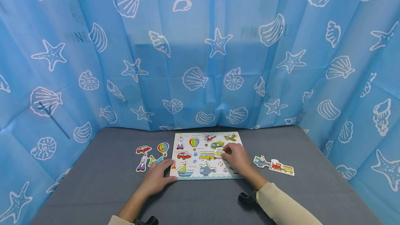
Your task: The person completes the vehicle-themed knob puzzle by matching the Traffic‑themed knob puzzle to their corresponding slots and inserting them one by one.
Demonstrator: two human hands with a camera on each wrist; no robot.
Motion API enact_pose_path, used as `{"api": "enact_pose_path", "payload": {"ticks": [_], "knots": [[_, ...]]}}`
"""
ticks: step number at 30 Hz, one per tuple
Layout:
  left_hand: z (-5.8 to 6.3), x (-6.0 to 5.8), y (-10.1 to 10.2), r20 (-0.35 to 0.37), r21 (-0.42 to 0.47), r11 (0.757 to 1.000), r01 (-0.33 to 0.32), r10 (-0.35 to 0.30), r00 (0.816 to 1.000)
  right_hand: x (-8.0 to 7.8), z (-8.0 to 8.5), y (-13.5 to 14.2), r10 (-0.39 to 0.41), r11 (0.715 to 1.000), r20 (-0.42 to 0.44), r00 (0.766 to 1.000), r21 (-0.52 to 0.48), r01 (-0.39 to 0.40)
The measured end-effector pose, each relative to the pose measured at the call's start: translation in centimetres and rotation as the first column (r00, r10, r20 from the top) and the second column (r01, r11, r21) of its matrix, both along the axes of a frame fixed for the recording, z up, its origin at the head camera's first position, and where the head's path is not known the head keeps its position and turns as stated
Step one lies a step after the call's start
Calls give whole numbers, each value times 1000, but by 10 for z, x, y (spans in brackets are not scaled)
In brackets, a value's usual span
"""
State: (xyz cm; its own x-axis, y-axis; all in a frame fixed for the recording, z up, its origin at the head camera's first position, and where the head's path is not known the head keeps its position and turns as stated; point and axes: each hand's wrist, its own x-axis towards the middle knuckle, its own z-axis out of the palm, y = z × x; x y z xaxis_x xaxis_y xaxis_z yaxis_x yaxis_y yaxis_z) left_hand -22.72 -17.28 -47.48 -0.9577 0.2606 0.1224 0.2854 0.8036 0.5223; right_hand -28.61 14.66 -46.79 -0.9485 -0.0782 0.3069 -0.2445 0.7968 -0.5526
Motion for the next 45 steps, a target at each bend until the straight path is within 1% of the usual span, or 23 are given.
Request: {"api": "enact_pose_path", "payload": {"ticks": [8, 13, 20, 23, 30, 35, 42, 45], "knots": [[1, 0, 0, 6, -4, 1000, -6, 6, 1000, -5, -4, -14, 43, 997, -39, 998, 60, -41], [1, 0, 0, 5, -5, 1000, -1, 1, 1000, -6, -4, -22, 54, 997, -59, 997, 61, -51], [0, 0, 0, -1, -3, 1000, -1, 1, 1000, -6, -4, -34, 108, 991, -109, 988, 86, -99], [-1, 0, 1, 4, -3, 1000, -3, 3, 1000, -6, -5, -38, 123, 990, -109, 986, 86, -114], [0, -1, 1, 12, -4, 1000, -8, 8, 1000, -10, -7, -44, 128, 991, -96, 987, 58, -123], [-1, -1, 0, 9, -9, 1000, -8, 8, 1000, -10, -8, -47, 119, 992, -66, 991, 48, -116], [-2, -2, 0, 9, -5, 1000, -9, 10, 1000, -9, -9, -53, 164, 985, -102, 981, 69, -158], [-2, -2, 0, 9, -7, 1000, -7, 7, 1000, -9, -9, -53, 163, 985, -93, 982, 77, -156]]}}
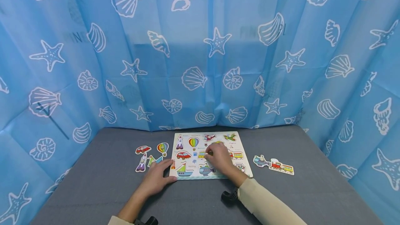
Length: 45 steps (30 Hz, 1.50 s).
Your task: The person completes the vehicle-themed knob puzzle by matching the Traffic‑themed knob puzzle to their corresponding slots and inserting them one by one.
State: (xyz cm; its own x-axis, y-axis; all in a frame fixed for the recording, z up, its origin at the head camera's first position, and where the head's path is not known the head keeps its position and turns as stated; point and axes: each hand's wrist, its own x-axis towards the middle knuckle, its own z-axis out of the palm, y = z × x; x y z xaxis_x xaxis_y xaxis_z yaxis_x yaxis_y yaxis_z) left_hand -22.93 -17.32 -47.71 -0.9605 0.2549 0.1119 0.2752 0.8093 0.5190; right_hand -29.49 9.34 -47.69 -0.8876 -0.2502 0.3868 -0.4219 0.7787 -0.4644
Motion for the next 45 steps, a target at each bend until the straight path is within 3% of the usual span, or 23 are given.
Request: {"api": "enact_pose_path", "payload": {"ticks": [11, 20, 32, 37, 45], "knots": [[-1, -1, -1, -4, 9, 1000, 3, -3, 1000, 10, 9, 2, 37, 995, 57, 998, 88, -42], [0, 0, 0, 7, 23, 1000, 8, -9, 1000, 21, 18, 15, 38, 998, 78, 996, 52, -42], [-1, -2, 0, 23, 15, 1000, -1, 1, 1000, 27, 17, 62, -7, 999, 12, 1000, -31, 7], [-2, -2, -1, 19, 14, 1000, 2, -2, 1000, 32, 17, 86, -18, 1000, -20, 1000, -20, 17], [-4, -1, -2, -34, -2, 1000, 19, -19, 999, 43, 18, 125, -113, 994, 7, 994, 11, 113]]}}
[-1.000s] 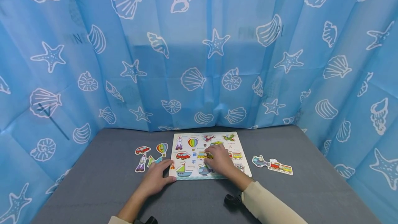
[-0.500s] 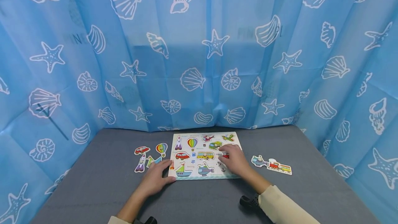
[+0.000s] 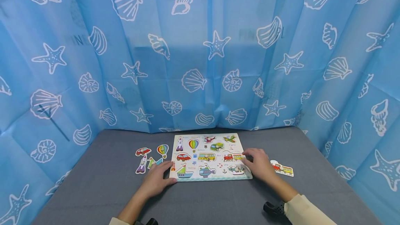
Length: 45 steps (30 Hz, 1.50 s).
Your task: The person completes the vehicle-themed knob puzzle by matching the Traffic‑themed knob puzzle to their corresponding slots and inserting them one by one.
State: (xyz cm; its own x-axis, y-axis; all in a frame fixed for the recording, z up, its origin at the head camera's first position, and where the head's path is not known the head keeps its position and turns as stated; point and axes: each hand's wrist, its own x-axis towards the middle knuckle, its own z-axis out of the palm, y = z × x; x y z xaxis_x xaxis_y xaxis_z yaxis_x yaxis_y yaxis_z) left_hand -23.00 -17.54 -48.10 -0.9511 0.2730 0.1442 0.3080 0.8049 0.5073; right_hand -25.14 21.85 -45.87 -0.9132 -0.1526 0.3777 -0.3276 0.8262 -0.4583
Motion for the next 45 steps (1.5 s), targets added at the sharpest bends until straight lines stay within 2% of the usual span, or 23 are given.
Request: {"api": "enact_pose_path", "payload": {"ticks": [7, 14, 24, 31, 36, 45], "knots": [[2, 1, 1, 26, 6, 1000, -12, 12, 1000, 10, -2, 31, -48, 999, -18, 999, 5, 48], [4, 2, 2, 18, 1, 1000, -12, 12, 1000, 17, -9, 55, -93, 995, -37, 995, 25, 94], [3, 3, 2, 8, -6, 1000, -19, 19, 1000, 25, -17, 85, -98, 993, -90, 991, 59, 104], [4, 2, 2, 1, -1, 1000, -11, 11, 1000, 34, -18, 106, -158, 984, -33, 987, 78, 161], [5, 2, 2, -7, -1, 1000, -21, 21, 1000, 38, -17, 117, -170, 982, -39, 985, 75, 173], [4, 4, 3, 15, -9, 1000, -27, 27, 1000, 41, -17, 118, -183, 980, -7, 983, 76, 183]]}}
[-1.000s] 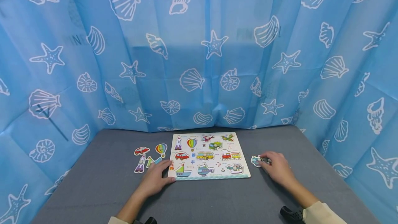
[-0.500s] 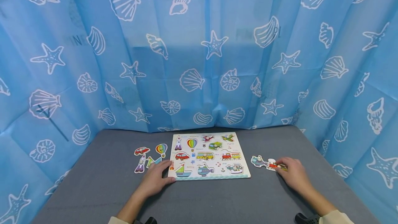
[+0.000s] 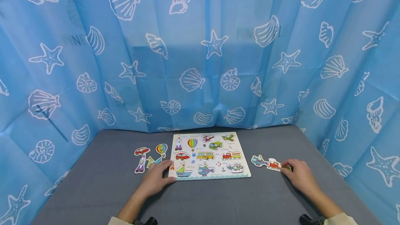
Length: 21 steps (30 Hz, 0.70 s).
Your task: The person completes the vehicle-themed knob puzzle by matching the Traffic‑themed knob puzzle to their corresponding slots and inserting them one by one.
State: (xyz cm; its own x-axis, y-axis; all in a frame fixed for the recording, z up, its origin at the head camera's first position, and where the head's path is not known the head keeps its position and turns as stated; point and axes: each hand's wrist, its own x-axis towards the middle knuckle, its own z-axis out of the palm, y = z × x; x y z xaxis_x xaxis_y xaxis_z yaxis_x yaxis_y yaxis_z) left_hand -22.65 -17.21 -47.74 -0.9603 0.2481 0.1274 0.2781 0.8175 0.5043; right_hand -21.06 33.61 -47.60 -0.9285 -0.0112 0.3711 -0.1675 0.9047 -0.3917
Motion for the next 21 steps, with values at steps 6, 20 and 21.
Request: {"api": "enact_pose_path", "payload": {"ticks": [6, 20, 21], "knots": [[-2, 0, -1, 1, 7, 1000, 9, -9, 1000, -4, 0, -7, -20, 1000, 39, 999, -3, 20], [-1, -2, -2, -15, 17, 999, 32, -32, 999, -17, -1, 1, -6, 1000, 11, 1000, 10, 6], [-1, -2, -2, -13, 20, 999, 30, -29, 999, -18, 0, 3, -13, 1000, 16, 1000, 8, 13]]}}
